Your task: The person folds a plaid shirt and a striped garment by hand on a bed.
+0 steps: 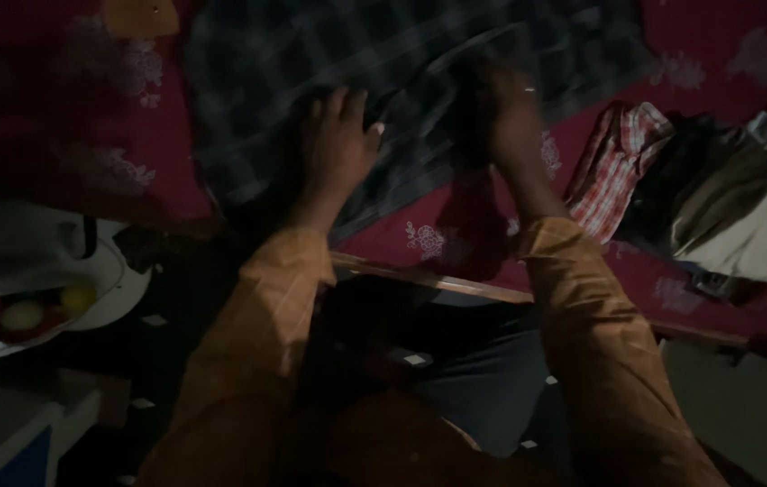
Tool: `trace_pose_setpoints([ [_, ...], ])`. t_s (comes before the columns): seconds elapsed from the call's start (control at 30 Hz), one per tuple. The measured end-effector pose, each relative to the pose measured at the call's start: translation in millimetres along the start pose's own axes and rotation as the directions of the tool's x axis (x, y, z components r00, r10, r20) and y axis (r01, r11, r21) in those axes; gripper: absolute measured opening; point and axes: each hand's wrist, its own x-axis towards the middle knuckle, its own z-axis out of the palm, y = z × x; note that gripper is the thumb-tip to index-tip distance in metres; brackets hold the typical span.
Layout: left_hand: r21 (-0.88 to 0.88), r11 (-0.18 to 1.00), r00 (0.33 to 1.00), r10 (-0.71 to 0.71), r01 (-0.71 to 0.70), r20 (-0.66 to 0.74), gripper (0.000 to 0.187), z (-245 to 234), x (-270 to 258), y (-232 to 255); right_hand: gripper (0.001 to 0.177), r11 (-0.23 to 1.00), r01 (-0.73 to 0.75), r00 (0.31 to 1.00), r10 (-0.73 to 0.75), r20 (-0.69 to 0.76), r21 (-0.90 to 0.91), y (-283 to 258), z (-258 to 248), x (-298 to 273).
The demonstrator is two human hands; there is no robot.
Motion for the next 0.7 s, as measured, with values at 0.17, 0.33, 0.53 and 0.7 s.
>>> trace_pose_setpoints([
  [0.17,0.008,0.999,0.999,0.038,-0.038,0.011,0.008,34,4,-35,0.043,0.992,0.118,0.993,-0.118,-0.009,-0.05,-55,-1,-9],
  [0.33,-0.221,0.906,0.922,-0.312,0.361,0.229,0.041,27,3,-55,0.052,0.992,0.032,0.954,-0.067,-0.291,-0.121,-54,6,-36],
  [0.53,0.004,0.986,0.984,0.167,-0.168,0.062,0.05,17,11,-10,0.046,0.992,0.079,0.986,-0.093,-0.138,-0.102,-35,-5,-38],
  [0.7,-0.212,0.94,0.912,-0.177,0.269,0.37,0.032,13,28,-7,0.044,0.964,-0.01,0.955,-0.07,-0.29,-0.264,-25,-21,-45],
])
